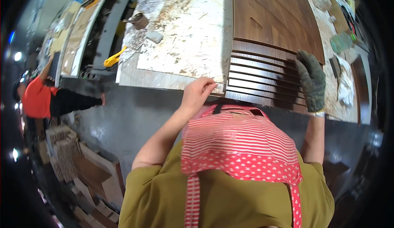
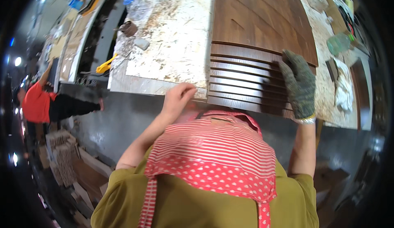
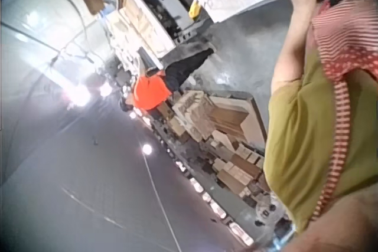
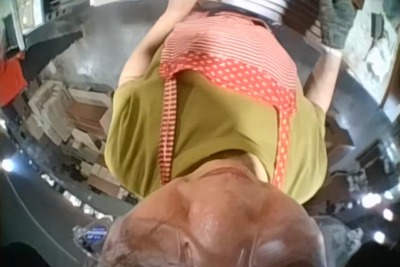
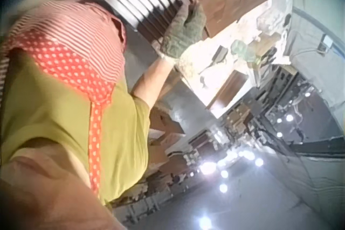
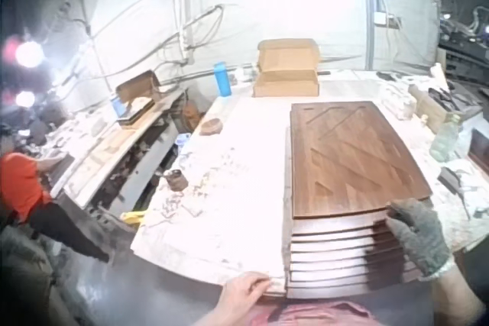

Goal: The person sands the grooved and flat edges of wooden furniture panels using a sanding block and wipes the dust away with a white cloth.

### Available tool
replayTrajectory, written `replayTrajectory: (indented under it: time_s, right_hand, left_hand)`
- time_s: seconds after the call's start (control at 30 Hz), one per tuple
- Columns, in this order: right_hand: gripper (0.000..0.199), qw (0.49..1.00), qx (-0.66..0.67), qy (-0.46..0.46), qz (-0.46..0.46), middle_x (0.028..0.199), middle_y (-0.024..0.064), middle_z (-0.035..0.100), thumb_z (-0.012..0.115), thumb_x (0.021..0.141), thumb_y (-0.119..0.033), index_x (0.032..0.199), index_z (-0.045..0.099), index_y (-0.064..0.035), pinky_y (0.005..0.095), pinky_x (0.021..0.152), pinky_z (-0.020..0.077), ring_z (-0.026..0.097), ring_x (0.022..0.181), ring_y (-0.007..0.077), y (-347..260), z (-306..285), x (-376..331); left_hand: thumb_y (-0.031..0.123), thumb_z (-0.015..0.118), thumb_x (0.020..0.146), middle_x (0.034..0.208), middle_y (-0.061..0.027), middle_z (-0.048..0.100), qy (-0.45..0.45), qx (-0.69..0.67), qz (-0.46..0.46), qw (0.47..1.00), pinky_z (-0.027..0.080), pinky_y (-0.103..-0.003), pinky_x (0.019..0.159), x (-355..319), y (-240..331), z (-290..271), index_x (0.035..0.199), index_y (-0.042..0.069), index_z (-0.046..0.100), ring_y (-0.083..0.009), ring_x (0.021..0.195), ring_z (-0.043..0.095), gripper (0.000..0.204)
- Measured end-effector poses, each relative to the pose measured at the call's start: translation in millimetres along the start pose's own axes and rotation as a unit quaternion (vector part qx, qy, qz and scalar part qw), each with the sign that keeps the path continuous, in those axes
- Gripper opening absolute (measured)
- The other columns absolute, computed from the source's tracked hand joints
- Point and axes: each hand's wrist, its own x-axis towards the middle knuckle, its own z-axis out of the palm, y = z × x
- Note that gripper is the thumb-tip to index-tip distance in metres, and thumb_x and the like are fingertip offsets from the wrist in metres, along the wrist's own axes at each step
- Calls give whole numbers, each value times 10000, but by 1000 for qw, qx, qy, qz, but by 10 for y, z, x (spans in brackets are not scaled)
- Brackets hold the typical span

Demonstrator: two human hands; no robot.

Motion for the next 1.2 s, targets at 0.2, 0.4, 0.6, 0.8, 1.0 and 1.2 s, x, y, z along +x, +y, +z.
replayTrajectory:
  time_s: [0.2,0.4,0.6,0.8,1.0,1.2]
  right_hand:
    - [296,990,4,36,140,1064,130,688,699,881,-130,1151,661,-15,335,877,511,655,998,225,-297,355,-117]
    - [315,954,-13,132,269,1081,155,691,691,874,-139,1160,648,-16,345,885,518,667,1048,249,396,-282,-703]
    - [365,942,-179,136,248,1101,167,676,647,888,-200,1215,613,-43,376,896,512,658,1018,308,1965,-1064,-488]
    - [446,905,-355,-61,226,1153,191,652,643,875,-330,1231,602,-64,420,919,489,621,1059,361,2996,-1596,23]
    - [708,858,-396,-127,302,1316,192,562,718,751,-477,1315,525,-96,445,986,464,572,1171,373,3302,-1598,364]
    - [734,844,-453,-173,231,1276,193,604,723,745,-522,1308,535,-90,460,964,479,597,1162,356,2930,-1609,561]
  left_hand:
    - [261,722,830,804,-114,654,-69,107,247,961,500,-396,647,680,-35,39,871,60,666,-302,735,635,213]
    - [199,694,841,799,-107,647,-116,69,227,965,484,-401,653,697,-77,72,832,66,659,-308,746,625,138]
    - [118,672,857,807,-108,636,-68,134,198,969,482,-389,664,528,111,104,843,44,640,-299,748,622,81]
    - [70,657,862,821,-124,626,-27,240,156,958,473,-390,669,392,329,171,874,37,629,-320,753,610,45]
    - [50,633,886,857,-147,633,-29,277,109,954,483,-370,694,318,360,161,936,19,633,-338,774,615,59]
    - [55,589,931,953,-126,691,67,200,-5,977,502,-330,766,758,973,-199,991,-12,659,-261,840,664,114]
